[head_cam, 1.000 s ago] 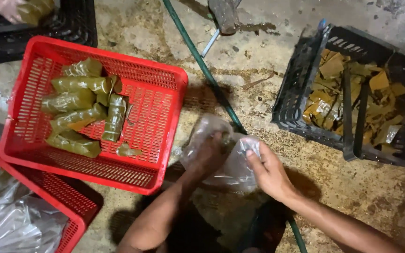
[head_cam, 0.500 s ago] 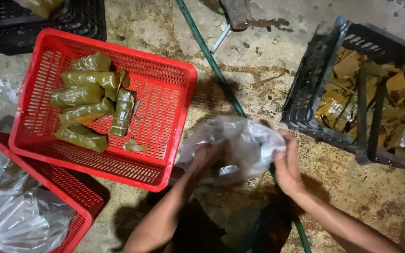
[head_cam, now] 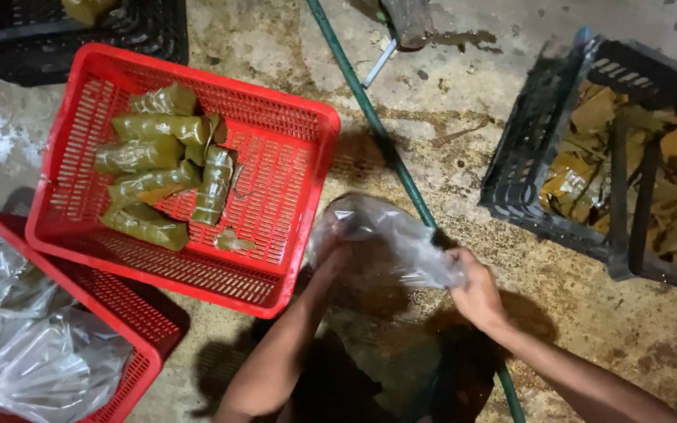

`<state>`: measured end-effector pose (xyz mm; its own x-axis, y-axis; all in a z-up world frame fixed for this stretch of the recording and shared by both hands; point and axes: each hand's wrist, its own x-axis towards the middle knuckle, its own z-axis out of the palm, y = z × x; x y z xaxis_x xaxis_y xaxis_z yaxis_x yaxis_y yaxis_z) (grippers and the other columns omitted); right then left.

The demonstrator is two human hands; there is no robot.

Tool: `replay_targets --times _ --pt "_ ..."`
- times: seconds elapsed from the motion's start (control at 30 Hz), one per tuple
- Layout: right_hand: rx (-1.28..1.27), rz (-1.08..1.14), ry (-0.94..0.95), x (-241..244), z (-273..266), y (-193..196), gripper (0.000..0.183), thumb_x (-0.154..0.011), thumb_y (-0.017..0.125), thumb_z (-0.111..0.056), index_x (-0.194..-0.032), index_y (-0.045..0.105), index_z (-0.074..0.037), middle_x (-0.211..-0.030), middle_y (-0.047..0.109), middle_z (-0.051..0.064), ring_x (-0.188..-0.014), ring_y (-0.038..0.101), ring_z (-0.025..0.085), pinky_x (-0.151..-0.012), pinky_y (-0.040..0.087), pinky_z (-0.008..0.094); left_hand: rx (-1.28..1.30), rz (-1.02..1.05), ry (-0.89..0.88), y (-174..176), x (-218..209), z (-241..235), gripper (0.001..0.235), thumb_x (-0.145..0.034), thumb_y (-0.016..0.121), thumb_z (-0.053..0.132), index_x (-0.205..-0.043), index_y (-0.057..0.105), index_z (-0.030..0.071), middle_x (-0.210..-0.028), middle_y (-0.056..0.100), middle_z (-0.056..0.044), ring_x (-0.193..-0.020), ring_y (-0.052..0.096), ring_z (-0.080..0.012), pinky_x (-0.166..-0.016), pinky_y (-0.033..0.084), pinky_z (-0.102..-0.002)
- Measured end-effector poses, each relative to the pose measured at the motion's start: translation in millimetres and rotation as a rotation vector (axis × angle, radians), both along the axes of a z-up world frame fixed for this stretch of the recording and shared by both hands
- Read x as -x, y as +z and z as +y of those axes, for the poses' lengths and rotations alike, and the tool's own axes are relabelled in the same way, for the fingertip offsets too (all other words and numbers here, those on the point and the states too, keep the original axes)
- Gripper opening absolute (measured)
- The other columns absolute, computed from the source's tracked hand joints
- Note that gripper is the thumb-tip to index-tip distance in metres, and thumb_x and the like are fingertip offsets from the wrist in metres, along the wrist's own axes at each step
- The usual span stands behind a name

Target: The person packs leaf-wrapped food items into plastic bags by hand, taking them from red crates and placing them into the bags before tying the bags shut.

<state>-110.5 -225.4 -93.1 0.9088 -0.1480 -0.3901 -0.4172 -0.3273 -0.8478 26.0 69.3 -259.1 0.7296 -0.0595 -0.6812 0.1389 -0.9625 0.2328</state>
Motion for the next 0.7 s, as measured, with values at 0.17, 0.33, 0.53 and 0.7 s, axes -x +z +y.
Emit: replay_targets --times 0.17,0.33,0.53,0.7 --pt "0.067 0.208 0.527 -45 10 110 0.078 -0.072 0.077 0.01 -0.142 0.046 0.0 -0.128 0.064 0.034 -0.118 0.065 0.051 -0.103 0.052 0.064 -0.031 -0.432 -1.649 -32 16 -25 0.049 -0.088 0.056 0.05 -0.136 0.053 0.042 -0.116 0.063 0.011 -0.108 0.063 -0.0122 -0.104 0.033 -0.042" --pt "0.174 0.185 0.422 -75 30 157 0.127 -0.059 0.102 -0.014 -0.158 0.023 -0.005 -0.149 0.04 0.033 -0.136 0.045 0.052 -0.113 0.034 0.07 0.76 0.277 -1.158 -55 28 -29 0.068 -0.081 0.066 0.059 -0.136 0.048 0.023 -0.112 0.058 -0.004 -0.094 0.062 -0.0214 -0.091 0.041 -0.044" --pt "0.39 -0.07 0.446 -57 35 135 0.053 -0.08 0.083 -0.015 -0.124 0.053 -0.012 -0.112 0.064 0.017 -0.096 0.069 0.037 -0.083 0.052 0.053 0.839 0.0 -0.526 59 45 -24 0.063 -0.078 0.077 0.055 -0.114 0.059 0.007 -0.093 0.061 -0.014 -0.075 0.063 -0.0295 -0.073 0.048 -0.04" --pt "0.125 -0.371 0.15 -66 17 137 0.012 -0.095 0.064 -0.002 -0.105 0.07 -0.001 -0.102 0.075 0.015 -0.045 0.062 0.019 -0.036 0.052 0.029 0.344 -0.691 -0.174 68 33 -32 0.046 -0.081 0.064 0.045 -0.071 0.072 0.001 -0.055 0.062 -0.027 -0.061 0.068 -0.0465 -0.067 0.055 -0.059"
